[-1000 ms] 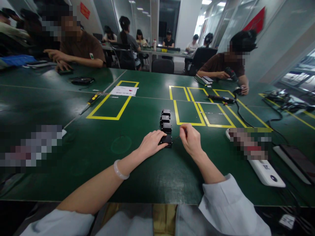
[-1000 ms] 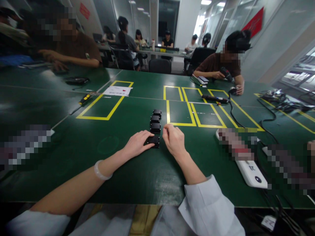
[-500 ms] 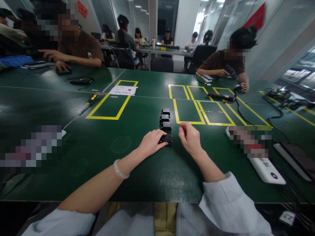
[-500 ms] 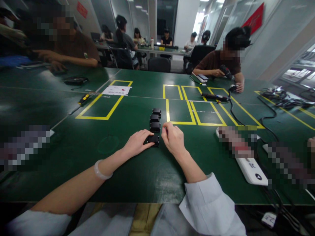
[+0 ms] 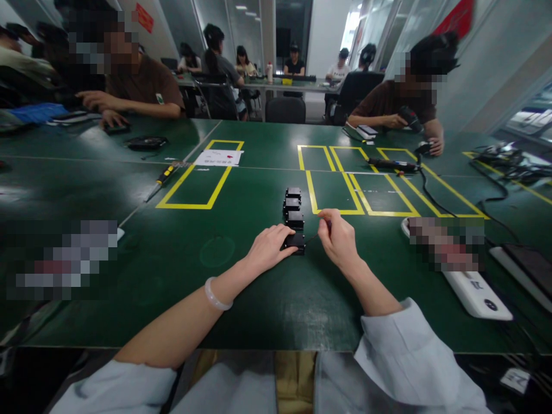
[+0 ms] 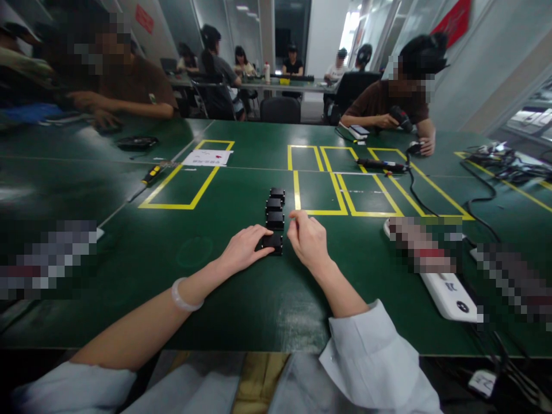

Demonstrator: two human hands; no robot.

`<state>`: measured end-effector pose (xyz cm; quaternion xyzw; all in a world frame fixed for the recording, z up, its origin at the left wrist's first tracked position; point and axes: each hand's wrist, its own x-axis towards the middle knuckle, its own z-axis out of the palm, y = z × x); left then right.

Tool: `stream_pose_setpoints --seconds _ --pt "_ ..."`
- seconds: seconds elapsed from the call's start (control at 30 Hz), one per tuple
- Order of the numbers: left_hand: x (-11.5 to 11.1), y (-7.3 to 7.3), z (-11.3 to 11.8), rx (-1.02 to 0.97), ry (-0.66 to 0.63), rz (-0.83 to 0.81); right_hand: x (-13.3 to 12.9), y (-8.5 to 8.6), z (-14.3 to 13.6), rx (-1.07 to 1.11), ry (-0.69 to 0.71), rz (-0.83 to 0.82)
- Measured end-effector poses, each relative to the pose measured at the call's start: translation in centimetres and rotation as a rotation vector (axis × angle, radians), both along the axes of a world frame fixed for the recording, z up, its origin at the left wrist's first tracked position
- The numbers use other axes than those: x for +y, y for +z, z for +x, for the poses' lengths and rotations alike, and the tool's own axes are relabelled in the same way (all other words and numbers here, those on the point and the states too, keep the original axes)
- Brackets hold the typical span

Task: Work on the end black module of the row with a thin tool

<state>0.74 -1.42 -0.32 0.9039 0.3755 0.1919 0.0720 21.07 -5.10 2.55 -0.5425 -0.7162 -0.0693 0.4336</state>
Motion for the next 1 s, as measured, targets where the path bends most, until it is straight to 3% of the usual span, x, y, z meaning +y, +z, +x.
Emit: stream_pose_setpoints --seconds 1.0 --pt "0.02 0.39 -0.01 0.025 -0.017 -0.031 0.17 0.47 -0.37 -0.137 -0.001 0.023"
